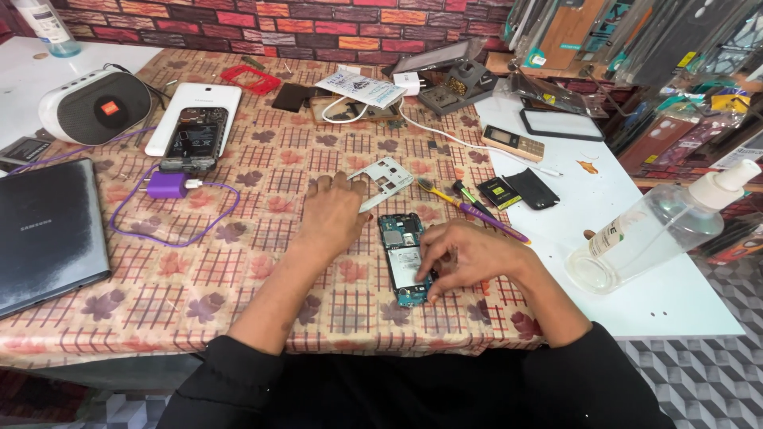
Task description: The person disassembles a tablet and a smartphone on a cluttered workbench. They use a screwdriver to remove screws and a toothbrush to clean the internal circuit boards. The person handles the tablet screen, battery, and phone components, placing them on the table.
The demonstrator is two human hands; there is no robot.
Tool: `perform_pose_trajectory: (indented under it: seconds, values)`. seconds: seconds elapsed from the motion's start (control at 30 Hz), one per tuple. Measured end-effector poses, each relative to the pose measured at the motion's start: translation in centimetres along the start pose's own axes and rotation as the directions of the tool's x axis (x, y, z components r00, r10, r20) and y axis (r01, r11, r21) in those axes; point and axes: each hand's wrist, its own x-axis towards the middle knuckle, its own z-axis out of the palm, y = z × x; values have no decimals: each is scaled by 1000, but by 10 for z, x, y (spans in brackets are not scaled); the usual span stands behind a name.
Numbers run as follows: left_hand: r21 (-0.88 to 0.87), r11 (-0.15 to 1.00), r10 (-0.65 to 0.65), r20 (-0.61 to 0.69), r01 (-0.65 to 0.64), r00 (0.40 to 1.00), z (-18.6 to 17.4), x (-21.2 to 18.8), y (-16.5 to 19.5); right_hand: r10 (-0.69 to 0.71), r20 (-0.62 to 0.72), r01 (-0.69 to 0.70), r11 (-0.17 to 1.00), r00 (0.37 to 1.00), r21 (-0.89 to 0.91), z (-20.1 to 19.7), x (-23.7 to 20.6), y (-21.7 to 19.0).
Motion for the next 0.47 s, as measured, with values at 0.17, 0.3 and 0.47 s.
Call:
perform_pose_trajectory:
  seconds: [0.17, 0.3, 0.47]
  values:
    - [-52, 996, -75, 11, 76, 997, 4, 0, -3, -104, -46, 103, 994, 994, -22, -5, -4, -6]
    - [-88, 990, -105, 31, 107, 994, -6, 2, -2, -106, -93, 113, 991, 990, 69, -15, -13, -5]
    - [-41, 971, -230, 128, 236, 965, -32, 1, 10, -124, -129, 127, 992, 984, 14, -15, -11, -3]
